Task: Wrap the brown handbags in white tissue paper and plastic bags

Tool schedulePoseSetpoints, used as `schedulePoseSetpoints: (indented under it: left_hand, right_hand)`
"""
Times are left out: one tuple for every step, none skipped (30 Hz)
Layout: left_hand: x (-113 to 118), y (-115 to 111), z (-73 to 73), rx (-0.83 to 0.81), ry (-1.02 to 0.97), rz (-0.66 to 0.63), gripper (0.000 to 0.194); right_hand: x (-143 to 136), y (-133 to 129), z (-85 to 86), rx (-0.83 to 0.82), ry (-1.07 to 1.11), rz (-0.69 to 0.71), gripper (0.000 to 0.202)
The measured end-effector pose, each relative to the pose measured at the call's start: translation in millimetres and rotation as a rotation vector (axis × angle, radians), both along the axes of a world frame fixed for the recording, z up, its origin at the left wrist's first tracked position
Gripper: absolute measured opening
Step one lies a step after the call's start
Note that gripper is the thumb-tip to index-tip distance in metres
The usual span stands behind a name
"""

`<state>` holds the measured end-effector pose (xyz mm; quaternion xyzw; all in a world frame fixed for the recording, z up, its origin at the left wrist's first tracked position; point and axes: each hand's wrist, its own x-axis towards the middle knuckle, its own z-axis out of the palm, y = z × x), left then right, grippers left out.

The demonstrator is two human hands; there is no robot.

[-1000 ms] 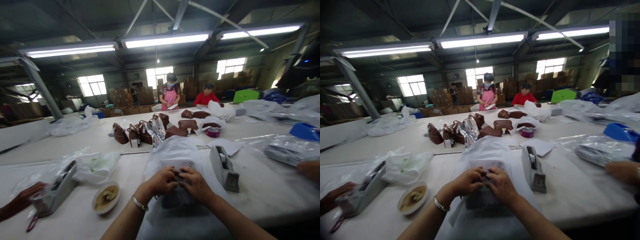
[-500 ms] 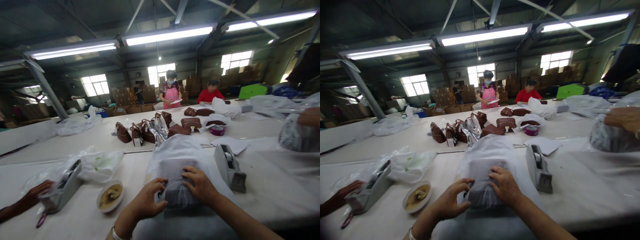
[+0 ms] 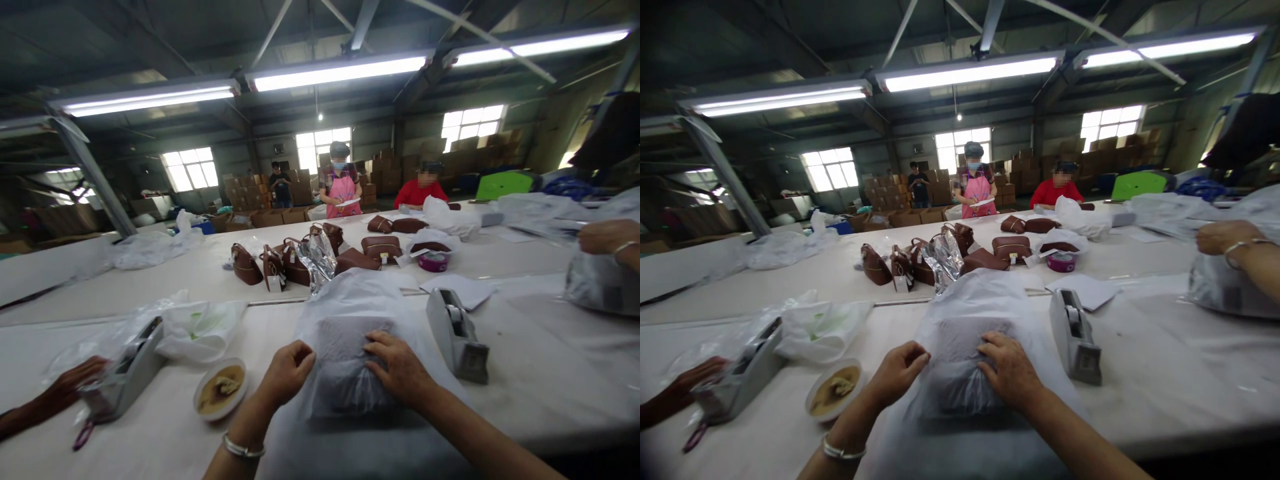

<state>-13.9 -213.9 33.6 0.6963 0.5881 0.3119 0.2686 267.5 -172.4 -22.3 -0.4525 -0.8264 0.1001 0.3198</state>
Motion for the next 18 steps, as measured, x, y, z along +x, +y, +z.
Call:
schedulePoseSetpoints:
  left_hand:
    - [0,-8,1.4,0.012,-0.054,-0.008,0.027]
    - [1,-17,1.1,0.035,-0.107,-0.029,0.033]
    - [2,-26,-1.5,0.069,-0.140,-0.056,0.042]
    - [3,-33,-6.3,0.116,-0.138,-0.083,0.054]
    - [4,-39,-13.0,0.173,-0.100,-0.098,0.068]
    - [4,-43,-20.6,0.231,-0.041,-0.096,0.078]
    - [4,-44,-28.4,0.284,0.019,-0.079,0.081]
    - [3,-43,-35.4,0.323,0.062,-0.057,0.073]
    - [1,-40,-40.8,0.349,0.080,-0.033,0.058]
    - [0,-36,-44.2,0.359,0.076,-0.015,0.041]
    - [-2,-32,-45.6,0.351,0.058,-0.007,0.027]
    - [-4,-28,-45.3,0.333,0.036,-0.008,0.019]
    - [-5,-24,-43.9,0.309,0.012,-0.011,0.019]
    - [-5,-22,-42.2,0.284,-0.009,-0.010,0.021]
    - [-4,-20,-40.8,0.263,-0.027,-0.003,0.023]
    - [-3,-18,-40.6,0.247,-0.044,0.010,0.026]
    - [-2,-17,-41.7,0.243,-0.059,0.032,0.027]
    - [0,-16,-44.6,0.252,-0.069,0.061,0.029]
  right_hand:
    - [0,0,-0.1,0.000,-0.006,0.000,0.030]
    - [0,0,-0.1,0.002,-0.011,0.001,0.030]
    - [0,-1,-0.1,0.006,-0.014,0.001,0.030]
    - [-1,-1,0.0,0.012,-0.014,0.000,0.030]
    - [-1,-1,0.1,0.021,-0.010,0.000,0.030]
    - [-1,-1,0.2,0.030,-0.004,-0.002,0.029]
    - [-1,-1,0.3,0.038,0.003,-0.002,0.029]
    - [-2,0,0.4,0.043,0.007,0.001,0.028]
    - [-2,0,0.4,0.045,0.009,0.003,0.028]
    - [-2,0,0.3,0.043,0.007,0.005,0.028]
    - [-2,0,0.2,0.039,0.004,0.005,0.028]
    - [-2,0,0.0,0.034,-0.001,0.003,0.028]
    - [-1,0,-0.2,0.029,-0.004,0.000,0.029]
    - [-1,0,-0.3,0.026,-0.005,-0.002,0.029]
    - [-1,0,-0.3,0.025,-0.005,-0.002,0.029]
    - [-1,0,-0.2,0.024,-0.005,-0.004,0.029]
    - [-1,-1,0.1,0.022,-0.008,-0.005,0.029]
    - [-1,-1,0.6,0.019,-0.013,-0.006,0.028]
